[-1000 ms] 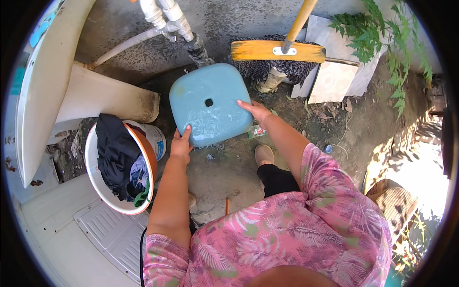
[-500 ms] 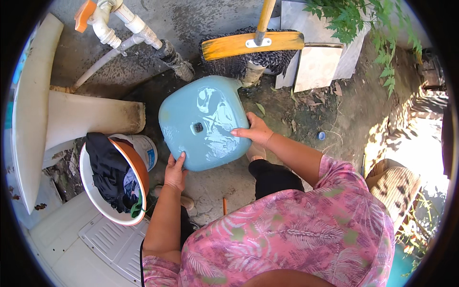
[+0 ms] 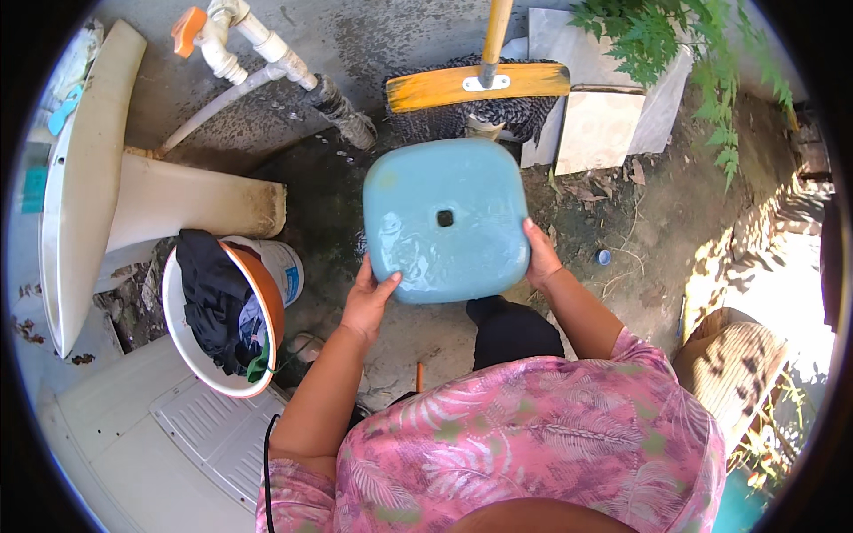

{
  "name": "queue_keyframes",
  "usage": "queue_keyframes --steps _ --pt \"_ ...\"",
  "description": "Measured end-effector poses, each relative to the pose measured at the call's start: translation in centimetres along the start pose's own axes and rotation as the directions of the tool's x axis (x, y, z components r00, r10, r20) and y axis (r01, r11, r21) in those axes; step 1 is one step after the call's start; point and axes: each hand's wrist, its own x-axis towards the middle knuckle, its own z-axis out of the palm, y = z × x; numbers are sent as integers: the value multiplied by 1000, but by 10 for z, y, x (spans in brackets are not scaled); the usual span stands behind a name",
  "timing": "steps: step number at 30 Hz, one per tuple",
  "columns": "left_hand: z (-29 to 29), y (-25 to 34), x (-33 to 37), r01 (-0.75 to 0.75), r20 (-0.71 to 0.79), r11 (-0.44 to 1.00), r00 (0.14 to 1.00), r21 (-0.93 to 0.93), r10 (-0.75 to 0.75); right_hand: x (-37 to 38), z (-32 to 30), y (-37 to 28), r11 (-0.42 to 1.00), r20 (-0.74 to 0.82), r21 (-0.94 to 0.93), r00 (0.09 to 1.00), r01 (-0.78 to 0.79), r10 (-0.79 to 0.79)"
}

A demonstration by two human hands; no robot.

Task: The person washes clothes by hand in a basin, rinsing them with water from a faucet, and transferring them to a bucket.

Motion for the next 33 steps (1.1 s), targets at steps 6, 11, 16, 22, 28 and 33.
queue_keyframes --steps 6,11,16,22,28,33 --pt "46 12 9 56 93 988 993 146 -70 -14 -48 -38 987 -159 149 987 54 -30" --pt "-2 21 -6 60 -188 983 982 176 -26 -23 -115 -55 989 -257 114 964 96 -64" --pt "-94 85 -53 -116 -541 980 820 161 186 -27 -156 -58 962 -302 160 939 223 -167" --pt "-215 81 -148 119 -888 904 277 411 368 -30 -152 -76 978 -408 90 903 186 -134" --pt "-278 17 -188 230 -988 963 34 -142 -154 -28 -172 -63 973 -298 118 942 200 -157" --pt "-294 -37 -189 -218 -767 757 386 -616 -513 -22 -150 -68 988 -267 63 956 141 -119"
